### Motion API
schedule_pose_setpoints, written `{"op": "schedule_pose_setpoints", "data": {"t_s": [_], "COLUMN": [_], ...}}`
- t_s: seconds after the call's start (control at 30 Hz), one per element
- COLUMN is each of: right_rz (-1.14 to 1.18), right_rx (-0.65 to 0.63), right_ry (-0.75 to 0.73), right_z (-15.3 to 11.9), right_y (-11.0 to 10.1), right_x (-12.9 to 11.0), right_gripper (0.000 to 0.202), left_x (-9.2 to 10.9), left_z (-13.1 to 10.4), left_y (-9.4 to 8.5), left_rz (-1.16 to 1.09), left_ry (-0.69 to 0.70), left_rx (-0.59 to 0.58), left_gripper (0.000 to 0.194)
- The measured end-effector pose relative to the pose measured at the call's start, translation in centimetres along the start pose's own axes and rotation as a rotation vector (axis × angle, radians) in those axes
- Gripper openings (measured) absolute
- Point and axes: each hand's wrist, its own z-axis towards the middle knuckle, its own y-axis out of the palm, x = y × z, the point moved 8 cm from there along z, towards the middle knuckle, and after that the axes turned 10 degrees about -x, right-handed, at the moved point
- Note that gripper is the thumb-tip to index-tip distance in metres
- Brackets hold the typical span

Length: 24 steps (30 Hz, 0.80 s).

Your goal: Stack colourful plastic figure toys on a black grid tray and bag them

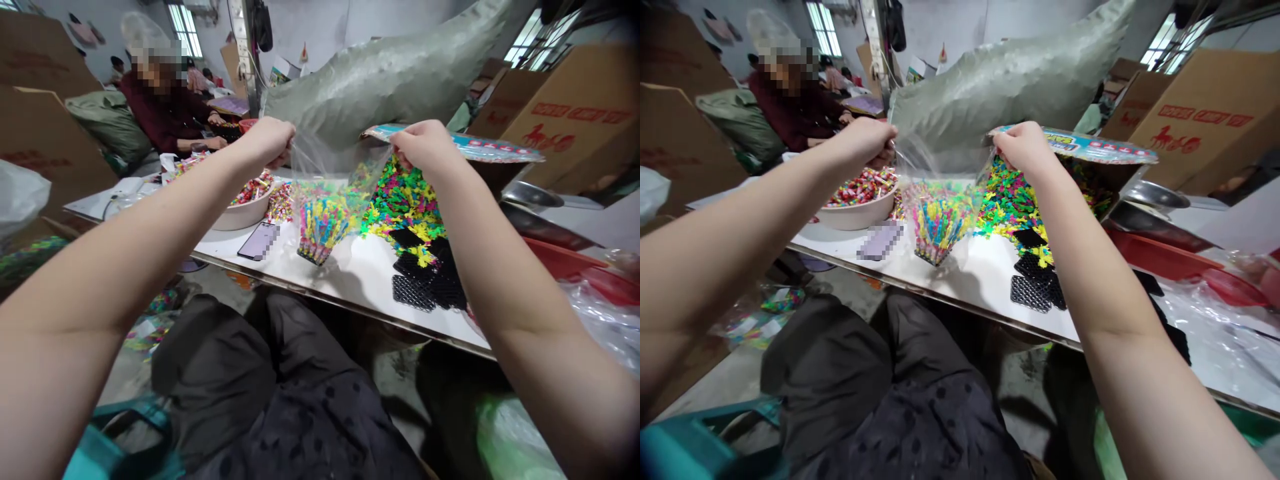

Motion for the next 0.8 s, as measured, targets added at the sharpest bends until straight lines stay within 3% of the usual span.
{"op": "schedule_pose_setpoints", "data": {"t_s": [0.13,0.23,0.4,0.5,0.67,0.73,0.8], "right_rz": [0.032,0.072,0.089,0.069,0.054,-0.007,-0.088], "right_rx": [-0.062,-0.064,-0.060,-0.057,-0.087,-0.014,0.141], "right_ry": [0.020,-0.007,-0.140,-0.106,-0.039,-0.050,-0.133], "right_z": [-0.2,0.1,0.1,0.0,0.2,0.1,-0.8], "right_y": [0.3,0.6,1.4,2.0,3.0,2.5,1.2], "right_x": [0.5,1.6,1.9,2.2,2.4,1.8,0.2], "right_gripper": [0.036,0.028,0.025,0.029,0.032,0.029,0.027], "left_x": [0.3,-0.6,-1.9,-2.2,-1.9,-1.4,-0.5], "left_z": [0.1,0.2,-0.6,-1.7,-3.7,-4.1,-4.1], "left_y": [1.0,0.7,1.0,1.6,2.7,2.7,2.5], "left_rz": [-0.002,-0.002,0.077,0.144,0.277,0.377,0.433], "left_ry": [0.062,0.033,-0.041,-0.092,-0.041,0.015,0.085], "left_rx": [-0.104,-0.060,-0.062,-0.129,-0.236,-0.234,-0.195], "left_gripper": [0.022,0.011,0.013,0.013,0.019,0.022,0.024]}}
